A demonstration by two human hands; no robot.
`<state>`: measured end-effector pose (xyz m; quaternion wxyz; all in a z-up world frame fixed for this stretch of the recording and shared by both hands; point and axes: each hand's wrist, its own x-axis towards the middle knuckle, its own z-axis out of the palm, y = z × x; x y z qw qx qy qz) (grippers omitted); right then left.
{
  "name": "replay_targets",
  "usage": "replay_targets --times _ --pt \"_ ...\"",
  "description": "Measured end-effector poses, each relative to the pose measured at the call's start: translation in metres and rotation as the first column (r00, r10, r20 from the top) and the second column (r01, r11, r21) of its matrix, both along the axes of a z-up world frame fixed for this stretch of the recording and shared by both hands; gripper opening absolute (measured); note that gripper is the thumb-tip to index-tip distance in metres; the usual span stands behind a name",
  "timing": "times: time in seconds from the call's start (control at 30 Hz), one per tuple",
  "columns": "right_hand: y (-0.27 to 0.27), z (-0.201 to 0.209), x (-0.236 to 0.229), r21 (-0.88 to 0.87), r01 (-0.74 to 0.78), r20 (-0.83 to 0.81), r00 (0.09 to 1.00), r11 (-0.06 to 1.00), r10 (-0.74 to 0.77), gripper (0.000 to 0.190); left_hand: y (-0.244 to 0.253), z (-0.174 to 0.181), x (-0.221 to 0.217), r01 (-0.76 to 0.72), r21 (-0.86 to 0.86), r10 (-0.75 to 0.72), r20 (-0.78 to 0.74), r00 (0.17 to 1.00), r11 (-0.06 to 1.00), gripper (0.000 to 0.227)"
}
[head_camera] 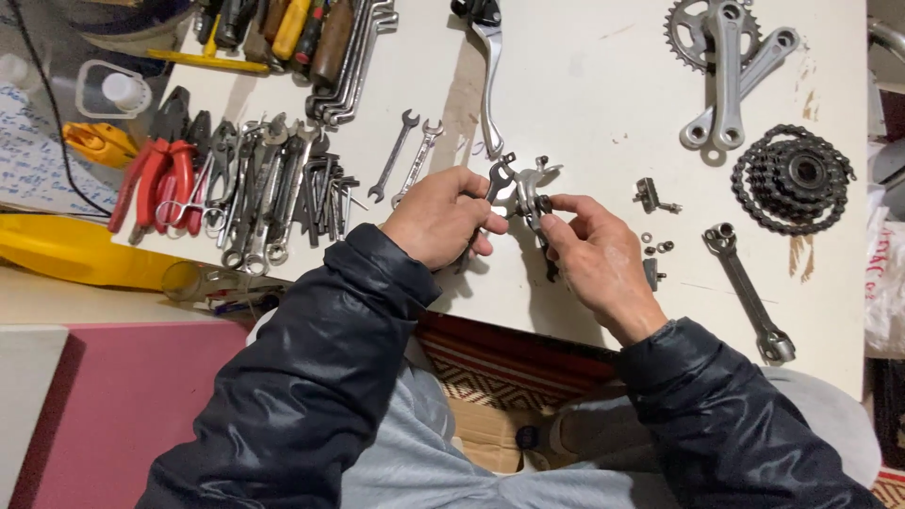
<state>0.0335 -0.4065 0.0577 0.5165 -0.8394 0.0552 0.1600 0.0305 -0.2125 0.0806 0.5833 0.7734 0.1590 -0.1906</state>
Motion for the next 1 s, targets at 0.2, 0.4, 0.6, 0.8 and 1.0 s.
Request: replay_targets --times 0.2,0.4,0.6,0.8,1.0 --pt "0.000 -0.003 0.000 0.058 0.013 0.010 1.000 0.998 -0.014 0.029 0.013 -0.008 -0.002 -0.054 -0.311 0.058 0.002 0.998 0.949 0.041" --pt "-0.002 0.003 -0.001 0.049 0.000 0.001 1.000 0.999 0.000 0.033 0.015 -0.013 -0.005 -0.127 -0.361 0.123 -0.033 0.992 0.924 0.041" --pt "-0.001 0.036 -0.007 0.066 0.020 -0.127 0.992 0.998 -0.011 0.040 0.018 -0.026 -0.014 -0.066 -0.396 0.060 -0.027 0.998 0.916 0.022" --pt "-0.021 0.043 -0.005 0.147 -0.023 -0.086 0.996 0.989 0.036 0.041 0.017 -0.016 -0.023 -0.085 -0.236 0.056 -0.128 0.990 0.968 0.035" --pt "-0.041 0.051 -0.009 0.166 -0.020 -0.031 0.999 0.986 0.026 0.040 0.019 -0.025 -0.021 0.028 0.120 -0.033 0.035 0.999 0.992 0.034"
